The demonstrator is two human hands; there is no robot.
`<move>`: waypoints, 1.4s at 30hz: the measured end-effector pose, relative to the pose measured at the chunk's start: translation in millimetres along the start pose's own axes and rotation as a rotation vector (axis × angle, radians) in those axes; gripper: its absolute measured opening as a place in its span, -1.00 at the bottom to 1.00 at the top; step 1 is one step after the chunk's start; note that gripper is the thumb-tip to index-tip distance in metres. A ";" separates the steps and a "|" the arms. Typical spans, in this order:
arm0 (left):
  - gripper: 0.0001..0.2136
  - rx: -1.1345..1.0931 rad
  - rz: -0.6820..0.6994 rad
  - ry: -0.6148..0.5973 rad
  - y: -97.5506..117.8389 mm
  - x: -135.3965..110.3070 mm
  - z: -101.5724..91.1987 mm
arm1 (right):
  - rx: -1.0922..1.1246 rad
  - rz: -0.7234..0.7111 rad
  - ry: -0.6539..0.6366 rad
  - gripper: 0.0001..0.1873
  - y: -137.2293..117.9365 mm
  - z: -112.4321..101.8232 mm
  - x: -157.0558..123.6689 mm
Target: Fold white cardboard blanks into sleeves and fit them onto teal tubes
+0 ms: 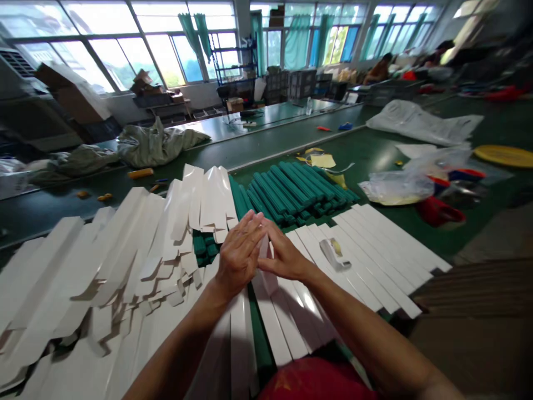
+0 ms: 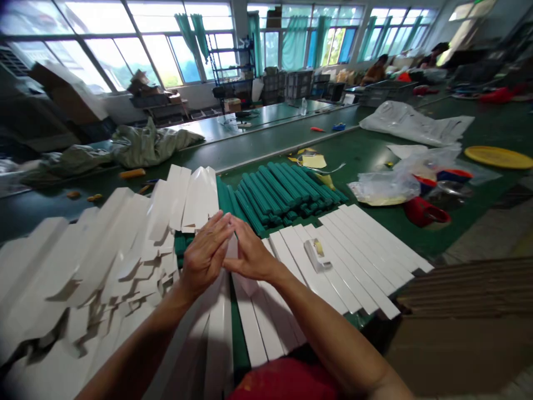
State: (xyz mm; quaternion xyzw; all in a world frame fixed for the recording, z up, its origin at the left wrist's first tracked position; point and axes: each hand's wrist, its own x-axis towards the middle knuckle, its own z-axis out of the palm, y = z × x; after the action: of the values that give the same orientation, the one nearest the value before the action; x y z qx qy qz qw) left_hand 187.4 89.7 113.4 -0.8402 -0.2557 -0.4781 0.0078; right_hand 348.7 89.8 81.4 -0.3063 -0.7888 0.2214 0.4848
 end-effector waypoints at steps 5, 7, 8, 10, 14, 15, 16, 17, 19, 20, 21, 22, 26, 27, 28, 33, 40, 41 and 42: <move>-0.57 0.031 -0.012 0.055 0.4 -6.4 -4.2 | -0.342 0.601 0.666 -0.48 39.6 -61.4 -96.4; -0.57 0.055 -0.027 0.067 -1.0 -8.0 -6.7 | -0.459 0.979 0.840 -0.41 59.5 -81.5 -139.9; -0.58 0.064 -0.036 0.070 -1.7 -8.4 -7.4 | -0.445 1.123 0.831 -0.42 67.9 -88.3 -157.6; -0.59 0.075 -0.043 0.070 -2.6 -8.1 -7.8 | -0.366 1.272 0.770 -0.53 80.4 -94.8 -181.5; -0.60 0.073 -0.033 0.066 -1.0 -6.3 -6.9 | -0.196 1.397 0.747 -0.72 94.8 -94.5 -188.4; -0.60 0.069 -0.032 0.070 0.2 -6.2 -6.8 | -0.152 1.442 0.750 -0.75 98.7 -95.1 -185.2; -0.61 0.064 -0.032 0.074 1.6 -6.2 -6.9 | -0.106 1.490 0.756 -0.78 103.0 -96.3 -181.5; -0.61 0.058 -0.033 0.078 2.9 -6.4 -7.2 | -0.057 1.538 0.765 -0.79 107.4 -98.2 -177.8; -0.60 0.045 -0.035 0.081 5.4 -7.2 -8.1 | 0.046 1.613 0.796 -0.78 115.3 -102.5 -172.1; -0.59 0.039 -0.037 0.082 6.3 -7.7 -8.8 | 0.096 1.631 0.819 -0.76 117.8 -104.3 -170.7; -0.58 0.035 -0.039 0.083 6.9 -8.3 -9.5 | 0.141 1.633 0.847 -0.75 119.1 -105.4 -170.5; -0.58 0.033 -0.041 0.084 7.3 -9.0 -10.2 | 0.181 1.618 0.877 -0.75 119.1 -105.8 -171.4; -0.59 0.046 -0.051 0.097 8.1 -11.5 -12.4 | 0.293 1.451 0.986 -0.76 109.1 -100.4 -184.3; -0.59 0.048 -0.052 0.098 8.4 -11.9 -12.5 | 0.309 1.399 1.007 -0.75 105.7 -98.0 -188.6; -0.58 0.046 -0.053 0.100 8.8 -12.2 -12.5 | 0.321 1.348 1.026 -0.72 102.4 -95.4 -192.9; -0.58 0.027 -0.057 0.096 11.4 -11.8 -11.0 | 0.347 1.185 1.023 -0.68 93.1 -82.6 -211.7; -0.60 0.019 -0.057 0.058 10.2 -13.2 -14.6 | 0.186 1.239 0.796 -0.65 92.2 -77.3 -225.6; -0.60 0.018 -0.058 0.044 9.1 -13.7 -15.4 | 0.141 1.250 0.755 -0.66 93.8 -79.8 -226.8; -0.60 0.019 -0.063 0.034 7.8 -14.3 -16.2 | 0.091 1.257 0.713 -0.67 96.2 -83.0 -228.1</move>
State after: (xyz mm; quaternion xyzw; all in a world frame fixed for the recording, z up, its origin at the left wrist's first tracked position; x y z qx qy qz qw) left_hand 171.9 72.8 112.4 -0.8233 -0.2864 -0.4900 0.0052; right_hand 527.3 3.7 -88.5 -0.7352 -0.2473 0.3774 0.5059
